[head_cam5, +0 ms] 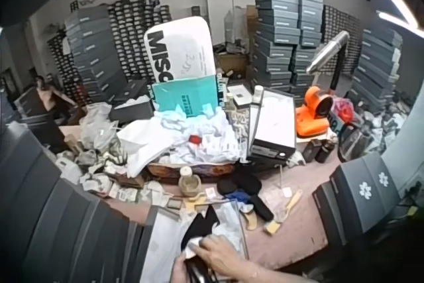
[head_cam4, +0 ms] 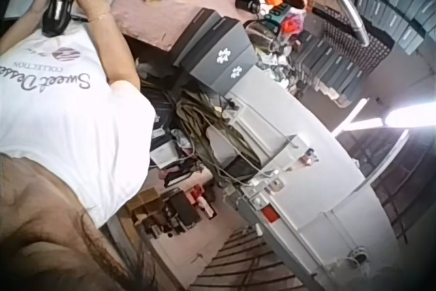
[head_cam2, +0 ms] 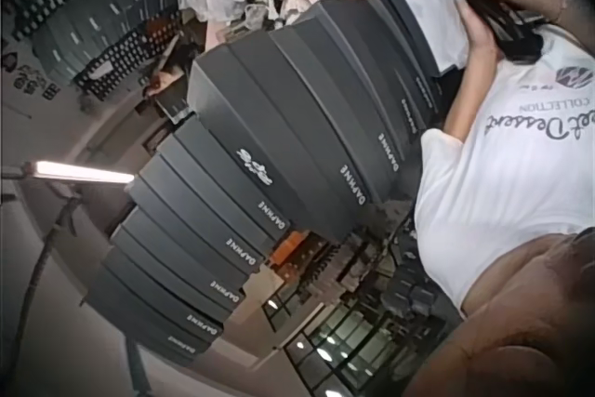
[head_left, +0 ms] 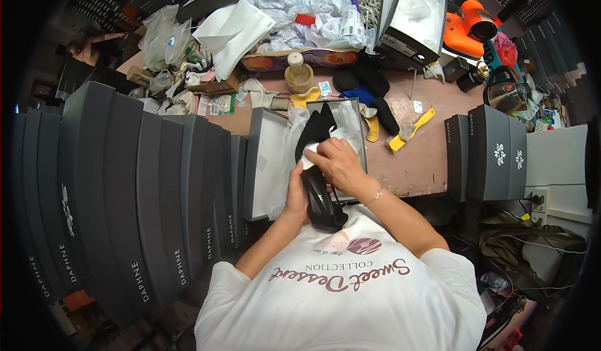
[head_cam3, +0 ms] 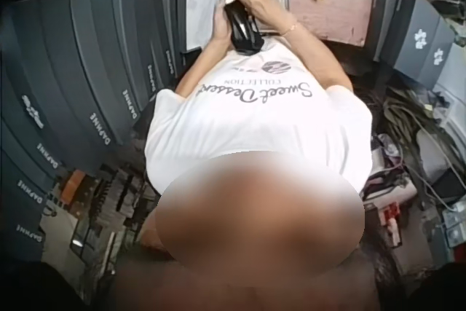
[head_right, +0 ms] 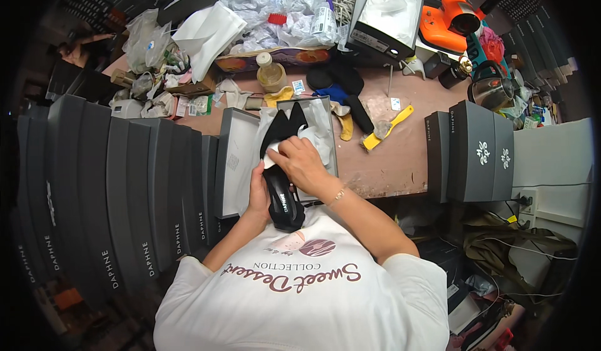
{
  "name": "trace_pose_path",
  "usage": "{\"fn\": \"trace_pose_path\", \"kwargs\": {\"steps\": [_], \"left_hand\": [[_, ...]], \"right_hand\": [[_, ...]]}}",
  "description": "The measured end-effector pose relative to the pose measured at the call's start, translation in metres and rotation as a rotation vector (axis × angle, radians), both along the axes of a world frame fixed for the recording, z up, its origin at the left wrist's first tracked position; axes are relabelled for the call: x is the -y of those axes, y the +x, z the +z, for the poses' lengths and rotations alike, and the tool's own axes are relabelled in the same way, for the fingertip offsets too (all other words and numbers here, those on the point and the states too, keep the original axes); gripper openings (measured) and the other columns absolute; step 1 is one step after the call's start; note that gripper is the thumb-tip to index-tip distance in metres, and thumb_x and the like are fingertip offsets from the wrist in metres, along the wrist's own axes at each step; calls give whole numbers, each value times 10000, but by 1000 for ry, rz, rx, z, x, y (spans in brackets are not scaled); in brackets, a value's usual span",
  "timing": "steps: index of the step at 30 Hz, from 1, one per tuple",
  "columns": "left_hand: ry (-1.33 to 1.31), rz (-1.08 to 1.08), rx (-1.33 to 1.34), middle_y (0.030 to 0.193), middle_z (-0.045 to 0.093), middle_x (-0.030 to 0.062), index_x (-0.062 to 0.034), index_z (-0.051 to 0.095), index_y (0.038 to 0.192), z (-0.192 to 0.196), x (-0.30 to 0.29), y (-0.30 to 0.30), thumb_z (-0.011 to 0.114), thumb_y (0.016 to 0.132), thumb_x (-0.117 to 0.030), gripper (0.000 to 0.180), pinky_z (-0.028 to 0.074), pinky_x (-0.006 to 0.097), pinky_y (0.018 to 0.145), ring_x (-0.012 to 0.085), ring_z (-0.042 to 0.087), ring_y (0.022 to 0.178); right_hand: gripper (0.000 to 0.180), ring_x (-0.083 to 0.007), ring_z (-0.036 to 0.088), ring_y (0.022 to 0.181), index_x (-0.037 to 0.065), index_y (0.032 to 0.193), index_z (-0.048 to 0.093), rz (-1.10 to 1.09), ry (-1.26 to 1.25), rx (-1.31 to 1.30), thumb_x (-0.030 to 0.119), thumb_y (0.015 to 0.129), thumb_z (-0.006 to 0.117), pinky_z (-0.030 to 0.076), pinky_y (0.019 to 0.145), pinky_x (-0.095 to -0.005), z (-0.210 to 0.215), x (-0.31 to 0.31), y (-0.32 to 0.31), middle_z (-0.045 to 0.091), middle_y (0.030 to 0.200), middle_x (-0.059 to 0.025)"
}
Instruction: Cleaning high-heeled shoes with a brush and packing them into boxes with tissue paper and protective materials.
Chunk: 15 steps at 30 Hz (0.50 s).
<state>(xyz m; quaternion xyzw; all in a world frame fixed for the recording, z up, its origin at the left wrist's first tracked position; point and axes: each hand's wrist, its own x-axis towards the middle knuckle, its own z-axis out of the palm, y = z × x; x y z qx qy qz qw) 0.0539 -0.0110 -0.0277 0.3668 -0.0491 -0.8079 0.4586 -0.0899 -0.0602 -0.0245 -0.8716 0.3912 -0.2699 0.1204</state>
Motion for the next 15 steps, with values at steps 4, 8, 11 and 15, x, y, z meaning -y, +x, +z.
{"fn": "trace_pose_path", "kwargs": {"steps": [4,8,11,15], "left_hand": [[161,23,111,847,633,66,-59,580,1035,-26,-15,5,493,911,-459,427,515,270,601,165,604,700],[177,-32,177,763,592,69,-88,537,999,-26,-17,7,527,915,-476,396,502,266,564,145,586,644],[174,82,181,712,584,69,-81,535,930,-32,-13,10,556,898,-486,406,501,269,547,160,582,605],[199,100,289,672,574,69,-68,543,926,-76,-4,46,584,880,-488,424,504,280,525,169,579,571]], "right_hand": [[317,-236,537,872,92,953,630,109,206,-222,174,658,711,374,725,-338,-12,-12,9,555,868,-52],[211,-216,558,791,85,904,647,-86,179,-17,187,725,688,392,723,-352,-41,6,18,559,806,-66],[281,-280,599,864,37,975,628,-164,587,191,184,751,714,451,729,-390,-40,28,5,602,886,-106],[393,-354,624,882,23,1069,576,-372,497,-56,170,739,732,496,735,-440,-84,50,-37,612,975,-171]]}}
